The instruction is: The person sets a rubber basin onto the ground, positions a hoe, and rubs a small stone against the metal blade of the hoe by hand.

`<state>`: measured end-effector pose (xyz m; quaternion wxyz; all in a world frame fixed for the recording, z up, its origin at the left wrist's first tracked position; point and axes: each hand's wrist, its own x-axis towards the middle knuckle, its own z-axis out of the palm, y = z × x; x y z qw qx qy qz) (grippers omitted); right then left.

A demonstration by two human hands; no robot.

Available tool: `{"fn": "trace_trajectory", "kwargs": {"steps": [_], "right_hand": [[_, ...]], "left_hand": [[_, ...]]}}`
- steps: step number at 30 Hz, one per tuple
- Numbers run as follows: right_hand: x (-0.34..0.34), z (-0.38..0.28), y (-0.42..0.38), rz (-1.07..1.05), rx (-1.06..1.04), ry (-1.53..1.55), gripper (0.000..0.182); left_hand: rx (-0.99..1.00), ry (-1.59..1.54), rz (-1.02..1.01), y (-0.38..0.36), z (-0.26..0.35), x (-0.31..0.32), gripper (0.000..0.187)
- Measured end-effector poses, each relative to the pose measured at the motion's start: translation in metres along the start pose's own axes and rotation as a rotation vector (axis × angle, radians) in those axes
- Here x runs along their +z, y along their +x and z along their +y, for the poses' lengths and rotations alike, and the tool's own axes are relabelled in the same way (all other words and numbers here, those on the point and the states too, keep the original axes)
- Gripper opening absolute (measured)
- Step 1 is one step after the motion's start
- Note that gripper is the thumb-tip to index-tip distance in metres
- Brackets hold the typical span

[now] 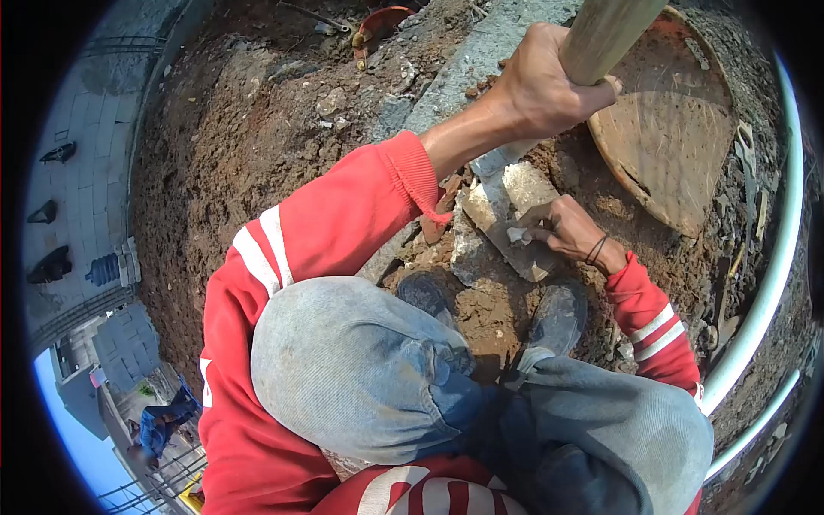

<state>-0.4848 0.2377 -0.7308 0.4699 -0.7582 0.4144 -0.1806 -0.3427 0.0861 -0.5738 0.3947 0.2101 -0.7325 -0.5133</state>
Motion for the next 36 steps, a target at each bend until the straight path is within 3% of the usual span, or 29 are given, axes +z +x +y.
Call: {"fn": "trace_trajectory", "kwargs": {"steps": [3, 5, 9, 13, 14, 17, 20, 22, 25, 26, 27, 29, 32, 34, 36], "right_hand": [[0.011, 0.010, 0.008, 0.157, 0.078, 0.002, 0.019], [0.027, 0.019, 0.007, 0.191, -0.030, -0.133, 0.017], [0.017, 0.006, -0.017, -0.034, 0.005, -0.131, 0.021], [0.004, 0.007, -0.017, 0.048, -0.153, -0.145, 0.027], [0.007, 0.012, -0.012, 0.059, -0.004, -0.044, 0.026], [0.025, 0.016, -0.007, 0.130, -0.027, 0.015, 0.025], [0.023, 0.005, -0.013, 0.029, -0.049, 0.029, 0.021], [0.012, -0.003, -0.016, -0.102, -0.007, 0.004, 0.019], [0.016, 0.002, -0.006, 0.076, -0.034, -0.014, 0.020], [0.018, 0.003, -0.002, 0.026, 0.098, -0.006, 0.020], [0.019, 0.001, -0.004, 0.022, 0.096, -0.003, 0.020], [0.021, -0.007, -0.010, 0.012, -0.057, -0.018, 0.019], [0.020, -0.014, -0.015, -0.037, -0.045, 0.004, 0.020], [0.017, -0.013, -0.014, -0.098, -0.019, -0.052, 0.020], [0.021, 0.000, -0.007, 0.210, 0.049, 0.007, 0.019]], "left_hand": [[-0.024, -0.043, -0.084, 0.004, 0.000, -0.004, 0.026], [-0.035, -0.050, -0.091, 0.004, 0.001, -0.005, 0.025], [-0.043, 0.035, -0.071, -0.001, 0.003, 0.004, 0.027], [-0.008, 0.086, 0.018, 0.002, -0.005, 0.010, 0.026], [-0.011, 0.086, 0.023, 0.003, -0.008, 0.006, 0.026], [-0.055, -0.023, -0.113, 0.006, -0.006, -0.006, 0.024], [-0.046, -0.029, -0.188, 0.004, 0.000, -0.003, 0.024], [-0.060, 0.079, 0.018, 0.000, 0.002, 0.011, 0.025], [-0.056, 0.138, -0.002, 0.004, -0.002, 0.008, 0.024], [-0.058, 0.138, 0.003, 0.004, -0.005, 0.005, 0.024], [-0.038, 0.065, -0.061, 0.004, -0.007, 0.000, 0.024], [-0.021, -0.002, -0.134, 0.002, -0.009, -0.006, 0.023], [-0.011, -0.019, -0.132, 0.004, 0.000, 0.000, 0.024], [-0.010, 0.061, -0.003, 0.004, -0.006, 0.009, 0.025], [-0.023, 0.081, 0.024, 0.004, -0.013, 0.010, 0.024]]}}
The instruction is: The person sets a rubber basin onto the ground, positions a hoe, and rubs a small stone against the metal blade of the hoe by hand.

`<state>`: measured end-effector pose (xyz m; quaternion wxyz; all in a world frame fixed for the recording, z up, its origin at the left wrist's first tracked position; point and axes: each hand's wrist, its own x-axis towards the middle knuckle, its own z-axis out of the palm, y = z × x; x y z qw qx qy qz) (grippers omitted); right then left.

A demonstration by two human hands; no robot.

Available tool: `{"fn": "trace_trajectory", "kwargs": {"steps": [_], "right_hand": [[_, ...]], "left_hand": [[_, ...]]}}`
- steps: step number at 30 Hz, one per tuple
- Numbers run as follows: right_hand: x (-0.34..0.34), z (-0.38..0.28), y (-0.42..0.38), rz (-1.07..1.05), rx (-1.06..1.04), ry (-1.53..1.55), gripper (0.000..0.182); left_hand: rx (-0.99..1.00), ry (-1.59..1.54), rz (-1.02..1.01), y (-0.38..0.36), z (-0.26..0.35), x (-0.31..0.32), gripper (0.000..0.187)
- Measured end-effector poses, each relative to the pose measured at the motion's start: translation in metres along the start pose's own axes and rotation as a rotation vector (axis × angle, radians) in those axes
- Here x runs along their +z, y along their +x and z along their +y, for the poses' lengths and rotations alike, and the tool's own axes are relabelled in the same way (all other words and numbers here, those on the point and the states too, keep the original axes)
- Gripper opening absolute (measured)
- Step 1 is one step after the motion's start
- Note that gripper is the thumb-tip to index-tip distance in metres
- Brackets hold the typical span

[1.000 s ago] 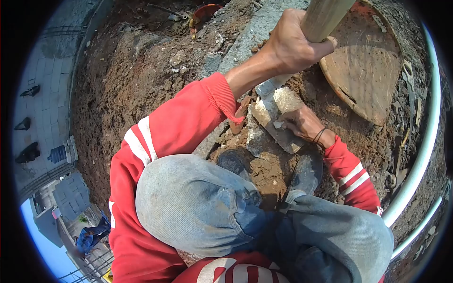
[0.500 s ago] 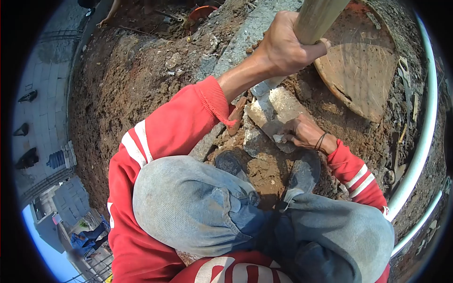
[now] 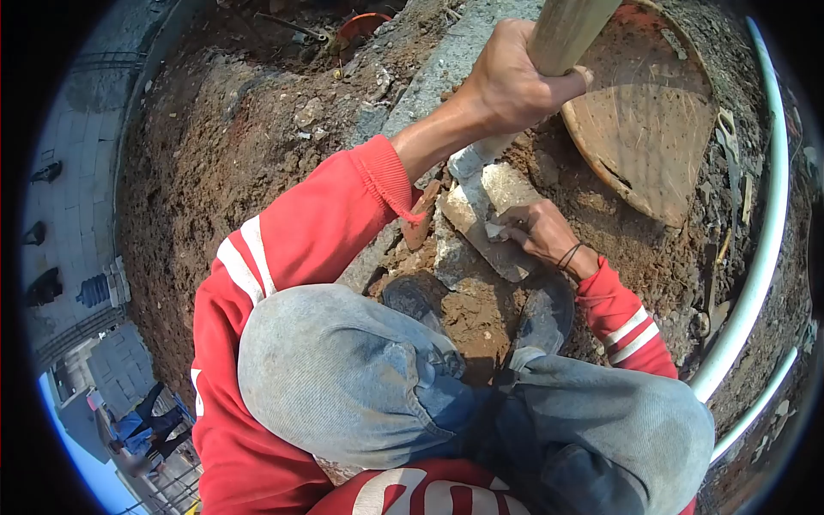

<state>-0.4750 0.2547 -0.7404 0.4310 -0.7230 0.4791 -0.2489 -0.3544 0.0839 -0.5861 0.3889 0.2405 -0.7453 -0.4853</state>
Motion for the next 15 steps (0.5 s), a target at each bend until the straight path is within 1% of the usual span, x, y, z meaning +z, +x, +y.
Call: {"fn": "trace_trajectory", "kwargs": {"steps": [1, 2, 3, 4, 5, 7, 8, 9, 11, 13, 14, 15], "right_hand": [[0.004, 0.000, -0.003, -0.004, -0.004, 0.002, 0.019], [0.010, -0.002, -0.009, -0.075, -0.044, 0.029, 0.019], [0.013, -0.006, -0.011, -0.147, -0.084, 0.059, 0.019], [0.013, -0.008, -0.011, -0.144, -0.085, 0.067, 0.019], [0.010, -0.009, -0.010, -0.087, -0.059, 0.046, 0.019], [-0.003, -0.008, -0.003, 0.015, -0.014, -0.007, 0.020], [-0.007, 0.007, 0.008, 0.142, 0.049, -0.038, 0.019], [-0.006, 0.020, 0.018, 0.259, 0.125, -0.075, 0.017], [0.003, 0.043, 0.031, 0.291, 0.212, -0.105, 0.016], [0.011, 0.020, 0.032, 0.225, 0.224, -0.194, 0.020], [0.008, 0.020, 0.028, 0.124, 0.155, -0.134, 0.020], [0.004, -0.003, 0.026, -0.126, 0.227, -0.139, 0.018]], "left_hand": [[-0.015, 0.020, 0.011, 0.000, -0.003, 0.000, 0.024], [-0.016, 0.025, 0.008, 0.001, -0.006, -0.002, 0.024], [0.002, 0.018, -0.052, 0.001, -0.004, -0.004, 0.024], [0.017, 0.009, -0.113, 0.001, -0.001, -0.006, 0.024], [0.016, 0.009, -0.121, -0.001, 0.002, -0.008, 0.024], [0.010, -0.168, -0.070, -0.004, 0.018, -0.014, 0.025], [0.013, -0.165, -0.064, -0.002, 0.015, -0.015, 0.025], [-0.008, -0.131, -0.102, 0.001, 0.008, -0.016, 0.024], [-0.032, -0.098, -0.147, 0.003, 0.006, -0.010, 0.024], [-0.047, 0.050, -0.006, 0.001, 0.010, -0.001, 0.023], [-0.047, 0.052, -0.008, 0.000, 0.010, -0.001, 0.023], [-0.032, 0.044, -0.018, -0.001, 0.009, -0.002, 0.023]]}}
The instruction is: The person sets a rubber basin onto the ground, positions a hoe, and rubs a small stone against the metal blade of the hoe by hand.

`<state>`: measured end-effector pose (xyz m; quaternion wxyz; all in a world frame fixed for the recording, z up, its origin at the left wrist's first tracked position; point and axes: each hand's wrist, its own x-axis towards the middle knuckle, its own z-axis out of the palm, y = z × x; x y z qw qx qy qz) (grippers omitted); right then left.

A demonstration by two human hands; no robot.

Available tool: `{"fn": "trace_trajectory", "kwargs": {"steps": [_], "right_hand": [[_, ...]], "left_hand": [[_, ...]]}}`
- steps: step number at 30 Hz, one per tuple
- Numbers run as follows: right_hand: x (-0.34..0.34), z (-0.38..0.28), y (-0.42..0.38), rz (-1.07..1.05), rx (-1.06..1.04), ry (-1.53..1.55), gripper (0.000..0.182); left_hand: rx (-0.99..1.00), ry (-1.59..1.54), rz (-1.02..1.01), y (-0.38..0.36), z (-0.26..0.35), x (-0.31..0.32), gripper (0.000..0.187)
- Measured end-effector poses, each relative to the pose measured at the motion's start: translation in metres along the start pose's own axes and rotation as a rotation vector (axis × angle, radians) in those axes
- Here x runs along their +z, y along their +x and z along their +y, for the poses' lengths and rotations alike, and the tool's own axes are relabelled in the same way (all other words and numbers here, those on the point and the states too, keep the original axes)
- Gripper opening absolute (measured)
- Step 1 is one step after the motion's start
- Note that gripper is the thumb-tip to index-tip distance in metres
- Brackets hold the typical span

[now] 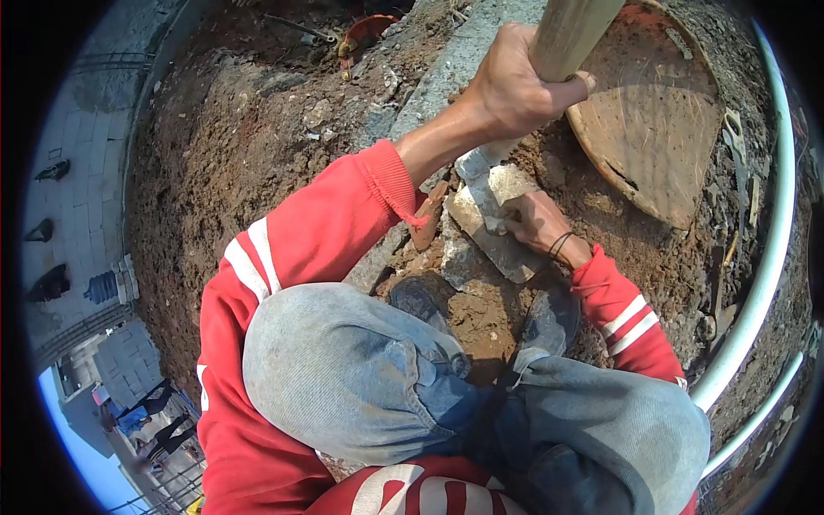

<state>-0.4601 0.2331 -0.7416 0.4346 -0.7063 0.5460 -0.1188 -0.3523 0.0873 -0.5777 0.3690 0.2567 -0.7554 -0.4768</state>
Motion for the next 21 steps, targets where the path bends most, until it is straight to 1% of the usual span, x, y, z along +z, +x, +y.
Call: {"fn": "trace_trajectory", "kwargs": {"steps": [2, 3, 4, 5, 6, 7, 8, 9, 10, 11, 12, 14, 15, 16, 17, 18, 19, 21], "right_hand": [[0.013, -0.010, -0.016, 0.122, -0.033, 0.038, 0.015], [0.012, -0.009, -0.013, 0.120, -0.040, 0.036, 0.015], [0.009, -0.005, -0.010, 0.209, 0.006, 0.143, 0.016], [0.008, -0.001, -0.006, 0.295, 0.054, 0.254, 0.018], [0.008, 0.004, -0.001, 0.343, 0.105, 0.124, 0.019], [0.016, 0.003, -0.002, 0.292, 0.070, 0.110, 0.019], [0.021, 0.002, -0.003, 0.250, 0.035, 0.094, 0.018], [0.018, -0.006, -0.003, 0.260, 0.032, 0.100, 0.018], [0.013, -0.017, -0.004, 0.182, 0.050, 0.182, 0.017], [0.012, -0.025, -0.005, 0.100, 0.070, 0.264, 0.016], [0.018, -0.025, 0.000, 0.099, 0.071, 0.267, 0.016], [0.037, -0.013, 0.023, 0.343, 0.019, 0.201, 0.017], [0.047, -0.011, 0.035, 0.408, -0.086, 0.196, 0.018], [0.054, -0.015, 0.044, 0.405, -0.087, 0.197, 0.018], [0.061, -0.019, 0.053, 0.419, -0.177, 0.160, 0.019], [0.067, -0.021, 0.059, 0.430, -0.263, 0.128, 0.020], [0.070, -0.021, 0.063, 0.437, -0.288, 0.178, 0.021], [0.066, -0.018, 0.064, 0.399, -0.285, 0.143, 0.019]], "left_hand": [[0.012, -0.005, -0.013, 0.001, -0.004, -0.005, 0.023], [0.030, -0.074, -0.101, 0.005, -0.007, -0.011, 0.023], [0.046, -0.142, -0.183, 0.006, -0.010, -0.017, 0.024], [0.039, -0.134, -0.174, 0.004, -0.012, -0.014, 0.024], [0.012, -0.079, -0.077, 0.001, -0.010, -0.005, 0.025], [-0.008, -0.021, 0.015, 0.001, -0.007, 0.000, 0.026], [-0.004, -0.014, 0.009, 0.002, -0.004, -0.004, 0.026], [0.031, -0.091, -0.044, 0.002, -0.001, -0.009, 0.028], [0.063, -0.170, -0.094, 0.002, 0.001, -0.013, 0.029], [0.059, -0.168, -0.097, 0.003, -0.001, -0.012, 0.029], [0.038, -0.156, -0.091, 0.003, -0.005, -0.010, 0.029], [0.018, -0.143, -0.075, 0.003, -0.006, -0.011, 0.029], [0.004, -0.143, -0.090, 0.003, -0.002, -0.013, 0.029], [-0.007, -0.144, -0.107, 0.003, -0.001, -0.013, 0.028], [-0.006, -0.140, -0.108, 0.004, -0.003, -0.010, 0.028], [0.016, -0.094, -0.066, 0.003, -0.005, -0.005, 0.028], [0.038, -0.045, -0.024, 0.002, -0.006, -0.003, 0.028], [0.013, -0.075, -0.046, -0.003, 0.000, -0.008, 0.027]]}}
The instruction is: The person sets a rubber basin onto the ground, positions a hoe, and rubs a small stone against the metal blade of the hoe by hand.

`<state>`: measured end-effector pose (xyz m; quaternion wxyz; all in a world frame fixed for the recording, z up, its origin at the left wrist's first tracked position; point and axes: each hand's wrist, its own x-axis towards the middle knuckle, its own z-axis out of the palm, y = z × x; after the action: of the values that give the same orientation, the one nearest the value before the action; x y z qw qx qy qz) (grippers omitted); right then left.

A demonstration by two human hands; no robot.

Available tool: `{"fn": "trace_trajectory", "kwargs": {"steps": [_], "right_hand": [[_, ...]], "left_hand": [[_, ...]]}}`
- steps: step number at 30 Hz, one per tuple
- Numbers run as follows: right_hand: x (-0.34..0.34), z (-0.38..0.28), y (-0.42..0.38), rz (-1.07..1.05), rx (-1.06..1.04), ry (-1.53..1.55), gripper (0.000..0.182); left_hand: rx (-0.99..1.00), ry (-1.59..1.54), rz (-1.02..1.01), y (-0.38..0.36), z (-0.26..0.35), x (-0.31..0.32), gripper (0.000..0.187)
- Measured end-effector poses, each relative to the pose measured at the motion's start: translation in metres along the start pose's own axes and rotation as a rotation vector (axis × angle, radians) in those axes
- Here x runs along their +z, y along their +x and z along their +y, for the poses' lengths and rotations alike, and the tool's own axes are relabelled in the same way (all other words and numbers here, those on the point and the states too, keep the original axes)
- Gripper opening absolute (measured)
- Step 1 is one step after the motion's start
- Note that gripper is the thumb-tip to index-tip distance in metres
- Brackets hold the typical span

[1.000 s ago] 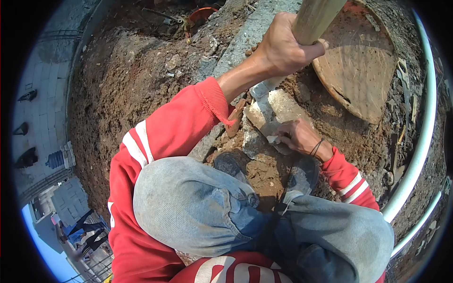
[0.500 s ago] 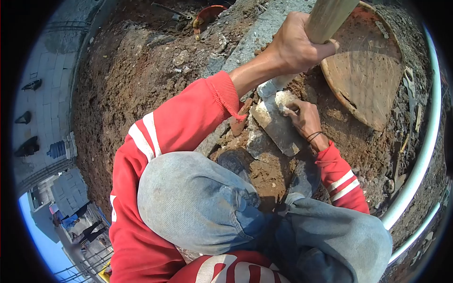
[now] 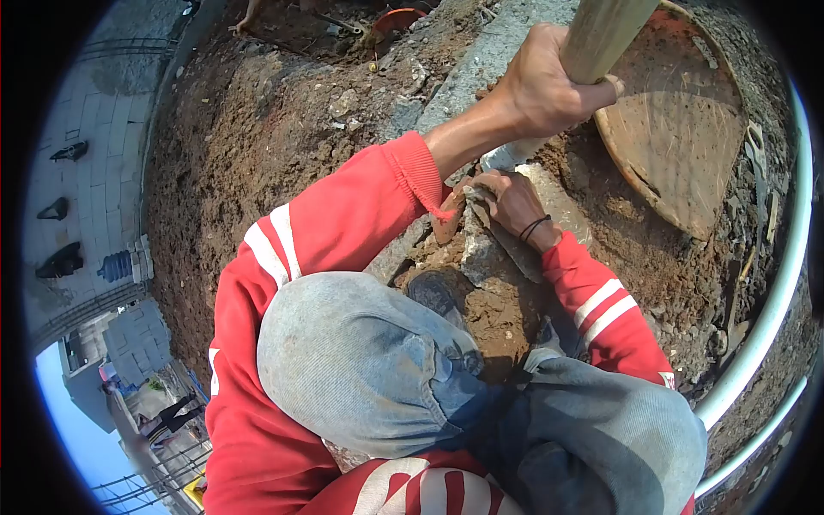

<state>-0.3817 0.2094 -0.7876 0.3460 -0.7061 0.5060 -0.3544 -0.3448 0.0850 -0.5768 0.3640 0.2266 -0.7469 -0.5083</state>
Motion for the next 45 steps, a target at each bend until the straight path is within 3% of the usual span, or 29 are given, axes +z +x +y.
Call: {"fn": "trace_trajectory", "kwargs": {"steps": [2, 5, 7, 10, 11, 14, 16, 22, 24, 27, 28, 29, 31, 32, 35, 38, 39, 42, 44, 45], "right_hand": [[-0.015, 0.002, 0.001, -0.184, 0.033, -0.006, 0.014], [-0.024, 0.007, -0.012, -0.238, 0.019, -0.014, 0.014], [-0.036, 0.002, -0.020, -0.268, -0.040, -0.088, 0.017], [-0.050, -0.009, -0.024, -0.485, -0.093, -0.049, 0.017], [-0.052, -0.011, -0.022, -0.483, -0.092, -0.048, 0.017], [-0.059, -0.017, -0.010, -0.287, 0.188, 0.015, 0.019], [-0.049, -0.008, -0.015, -0.295, 0.146, -0.002, 0.019], [-0.069, -0.025, -0.026, -0.520, 0.013, -0.025, 0.020], [-0.081, -0.022, -0.025, -0.111, 0.213, 0.022, 0.018], [-0.084, -0.018, -0.047, -0.259, 0.246, -0.146, 0.018], [-0.091, -0.025, -0.056, -0.238, 0.082, -0.123, 0.019], [-0.096, -0.027, -0.060, -0.238, 0.090, -0.127, 0.019], [-0.109, -0.024, -0.068, -0.160, 0.291, -0.057, 0.018], [-0.111, -0.011, -0.070, 0.037, 0.314, -0.129, 0.019], [-0.109, 0.012, -0.084, 0.069, 0.503, -0.220, 0.017], [-0.101, -0.028, -0.098, -0.123, 0.421, -0.149, 0.016], [-0.096, -0.034, -0.104, -0.194, 0.376, -0.293, 0.017], [-0.106, -0.038, -0.099, -0.236, 0.356, -0.176, 0.016], [-0.113, -0.033, -0.086, 0.059, 0.492, -0.060, 0.016], [-0.109, -0.008, -0.091, 0.058, 0.576, -0.173, 0.017]], "left_hand": [[-0.018, -0.039, -0.012, -0.003, 0.005, -0.001, 0.026], [-0.052, 0.046, 0.022, 0.000, 0.002, 0.003, 0.025], [-0.039, -0.118, -0.106, 0.003, 0.005, -0.009, 0.025], [-0.045, -0.153, -0.051, -0.004, 0.014, -0.008, 0.025], [-0.045, -0.153, -0.053, -0.001, 0.010, -0.010, 0.025], [-0.077, -0.142, -0.152, 0.005, -0.006, -0.007, 0.026], [0.006, 0.053, 0.044, 0.003, -0.010, 0.006, 0.026], [-0.004, -0.139, -0.118, 0.003, 0.004, -0.013, 0.026], [0.004, -0.089, -0.030, 0.003, -0.006, -0.004, 0.025], [-0.001, 0.000, 0.031, 0.005, -0.013, 0.001, 0.024], [-0.013, -0.019, 0.005, 0.005, -0.011, 0.000, 0.024], [-0.021, -0.040, -0.017, 0.005, -0.010, -0.001, 0.023], [-0.043, -0.051, -0.031, 0.006, -0.011, -0.002, 0.023], [-0.051, -0.054, -0.032, 0.007, -0.011, -0.001, 0.023], [-0.057, -0.076, -0.053, 0.008, -0.009, -0.002, 0.022], [-0.067, -0.084, -0.073, 0.006, -0.005, -0.003, 0.022], [-0.064, -0.088, -0.076, 0.006, -0.004, -0.002, 0.022], [-0.068, -0.085, -0.089, 0.005, -0.001, -0.003, 0.021], [-0.141, -0.067, -0.118, 0.005, 0.000, -0.005, 0.021], [-0.137, -0.064, -0.116, 0.004, -0.002, -0.006, 0.021]]}}
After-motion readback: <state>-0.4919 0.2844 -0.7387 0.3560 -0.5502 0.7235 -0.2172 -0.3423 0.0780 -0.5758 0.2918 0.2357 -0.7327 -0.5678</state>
